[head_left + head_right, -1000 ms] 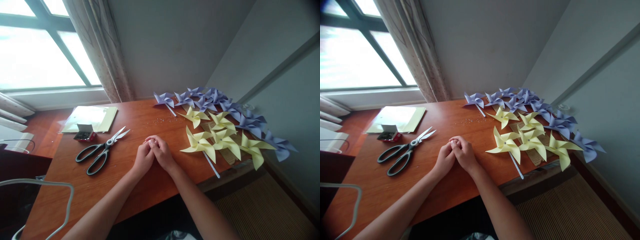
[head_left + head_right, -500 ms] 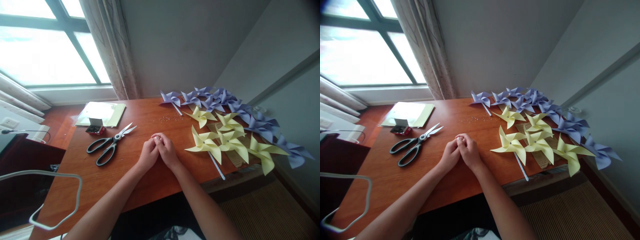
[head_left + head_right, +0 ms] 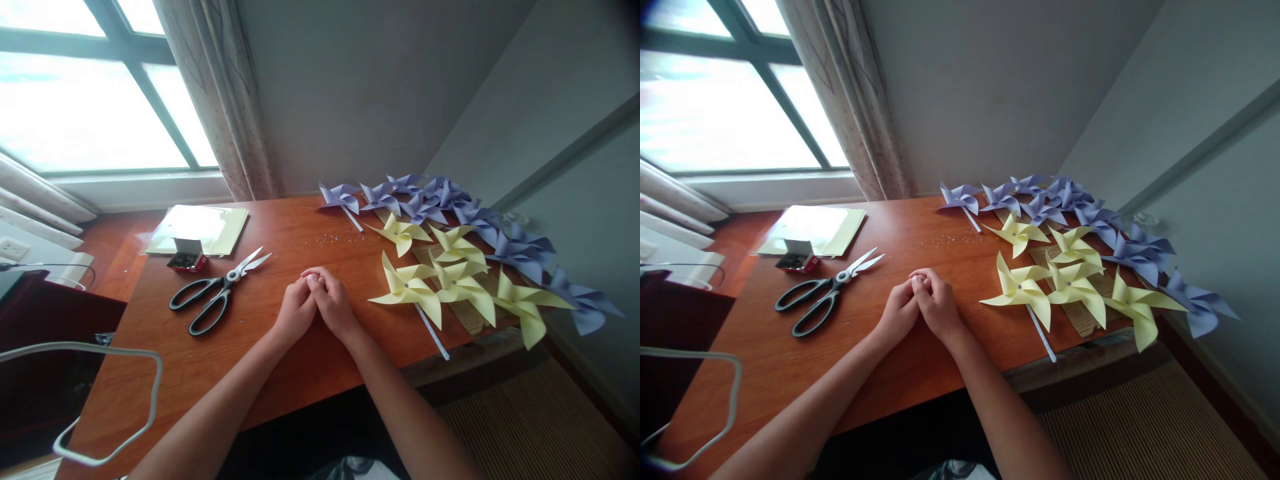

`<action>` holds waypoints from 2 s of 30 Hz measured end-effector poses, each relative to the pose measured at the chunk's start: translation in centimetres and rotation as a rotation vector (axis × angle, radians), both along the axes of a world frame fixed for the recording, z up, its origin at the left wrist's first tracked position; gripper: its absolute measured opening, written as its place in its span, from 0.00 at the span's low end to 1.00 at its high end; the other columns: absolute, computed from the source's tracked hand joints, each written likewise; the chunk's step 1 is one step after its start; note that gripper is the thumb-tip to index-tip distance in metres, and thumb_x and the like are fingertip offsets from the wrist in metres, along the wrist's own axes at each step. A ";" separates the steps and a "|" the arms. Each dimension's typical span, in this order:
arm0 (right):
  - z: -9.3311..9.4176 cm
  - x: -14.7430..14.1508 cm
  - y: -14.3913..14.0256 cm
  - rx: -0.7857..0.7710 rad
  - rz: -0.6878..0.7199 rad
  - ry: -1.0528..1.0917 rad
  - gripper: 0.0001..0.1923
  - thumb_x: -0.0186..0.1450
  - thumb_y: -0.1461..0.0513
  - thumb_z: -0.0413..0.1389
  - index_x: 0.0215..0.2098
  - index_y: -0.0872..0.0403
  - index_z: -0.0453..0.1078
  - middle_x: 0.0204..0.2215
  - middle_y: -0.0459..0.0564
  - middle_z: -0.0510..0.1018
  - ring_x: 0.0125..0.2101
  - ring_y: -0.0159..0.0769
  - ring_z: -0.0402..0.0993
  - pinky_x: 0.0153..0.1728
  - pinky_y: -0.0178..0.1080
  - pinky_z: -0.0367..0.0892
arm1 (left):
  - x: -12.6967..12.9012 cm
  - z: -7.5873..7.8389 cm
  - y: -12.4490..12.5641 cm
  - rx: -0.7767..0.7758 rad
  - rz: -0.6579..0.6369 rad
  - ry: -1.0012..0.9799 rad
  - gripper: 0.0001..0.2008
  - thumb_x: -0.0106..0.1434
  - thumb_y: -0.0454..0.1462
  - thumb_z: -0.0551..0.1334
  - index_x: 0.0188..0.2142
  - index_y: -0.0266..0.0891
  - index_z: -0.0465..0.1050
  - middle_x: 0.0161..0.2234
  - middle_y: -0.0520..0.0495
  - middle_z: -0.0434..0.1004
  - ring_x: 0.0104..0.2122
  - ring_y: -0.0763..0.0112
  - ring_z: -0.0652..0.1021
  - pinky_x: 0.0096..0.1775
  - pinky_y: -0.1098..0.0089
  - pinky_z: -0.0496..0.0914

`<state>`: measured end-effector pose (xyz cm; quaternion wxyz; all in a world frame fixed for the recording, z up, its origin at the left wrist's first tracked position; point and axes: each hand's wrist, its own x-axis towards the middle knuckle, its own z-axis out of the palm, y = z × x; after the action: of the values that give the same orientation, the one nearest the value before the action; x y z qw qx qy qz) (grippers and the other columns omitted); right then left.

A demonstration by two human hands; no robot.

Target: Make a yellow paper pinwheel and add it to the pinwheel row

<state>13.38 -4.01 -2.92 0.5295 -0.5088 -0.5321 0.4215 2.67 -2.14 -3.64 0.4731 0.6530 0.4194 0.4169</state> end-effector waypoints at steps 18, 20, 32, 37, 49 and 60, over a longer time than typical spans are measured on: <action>-0.2 0.0 0.0 0.007 0.008 -0.022 0.12 0.70 0.55 0.51 0.42 0.51 0.73 0.37 0.48 0.80 0.39 0.39 0.78 0.43 0.38 0.71 | 0.0 0.7 -0.1 -0.001 0.006 -0.004 0.14 0.65 0.41 0.59 0.25 0.37 0.70 0.25 0.48 0.73 0.28 0.69 0.72 0.31 0.73 0.67; -0.2 0.0 0.1 0.008 0.010 -0.018 0.12 0.70 0.55 0.51 0.42 0.51 0.73 0.37 0.48 0.80 0.39 0.39 0.78 0.43 0.38 0.71 | 0.0 0.8 -0.1 0.000 0.002 -0.005 0.14 0.65 0.41 0.59 0.25 0.37 0.70 0.25 0.48 0.73 0.27 0.70 0.72 0.31 0.73 0.67; -0.3 0.0 0.0 0.011 0.007 -0.017 0.12 0.70 0.55 0.51 0.42 0.51 0.73 0.38 0.48 0.80 0.40 0.39 0.78 0.43 0.38 0.71 | -0.1 0.7 -0.1 0.003 0.004 -0.003 0.15 0.65 0.41 0.58 0.25 0.36 0.70 0.25 0.48 0.73 0.27 0.70 0.72 0.30 0.73 0.67; -0.1 0.0 0.0 0.005 0.005 -0.019 0.12 0.70 0.55 0.51 0.42 0.51 0.73 0.38 0.48 0.81 0.39 0.39 0.78 0.43 0.38 0.71 | 0.0 0.6 -0.1 -0.008 0.006 -0.006 0.15 0.65 0.43 0.59 0.25 0.36 0.71 0.25 0.48 0.73 0.28 0.69 0.72 0.31 0.73 0.67; 0.0 -0.1 -0.1 0.001 0.001 -0.018 0.12 0.71 0.55 0.51 0.42 0.51 0.74 0.38 0.49 0.81 0.39 0.39 0.78 0.43 0.38 0.71 | -0.1 0.5 -0.1 -0.020 0.002 -0.005 0.16 0.65 0.43 0.59 0.25 0.36 0.72 0.26 0.47 0.74 0.28 0.69 0.72 0.30 0.73 0.67; 0.1 -0.1 -0.1 0.001 -0.002 -0.014 0.12 0.71 0.55 0.51 0.42 0.51 0.74 0.38 0.48 0.81 0.39 0.39 0.78 0.42 0.38 0.72 | -0.1 0.4 0.0 -0.016 -0.001 -0.009 0.15 0.66 0.42 0.59 0.26 0.36 0.72 0.26 0.47 0.74 0.28 0.68 0.73 0.30 0.72 0.68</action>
<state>13.26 -4.15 -2.83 0.5265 -0.5119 -0.5354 0.4173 2.53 -2.18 -3.19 0.4805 0.6476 0.4203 0.4160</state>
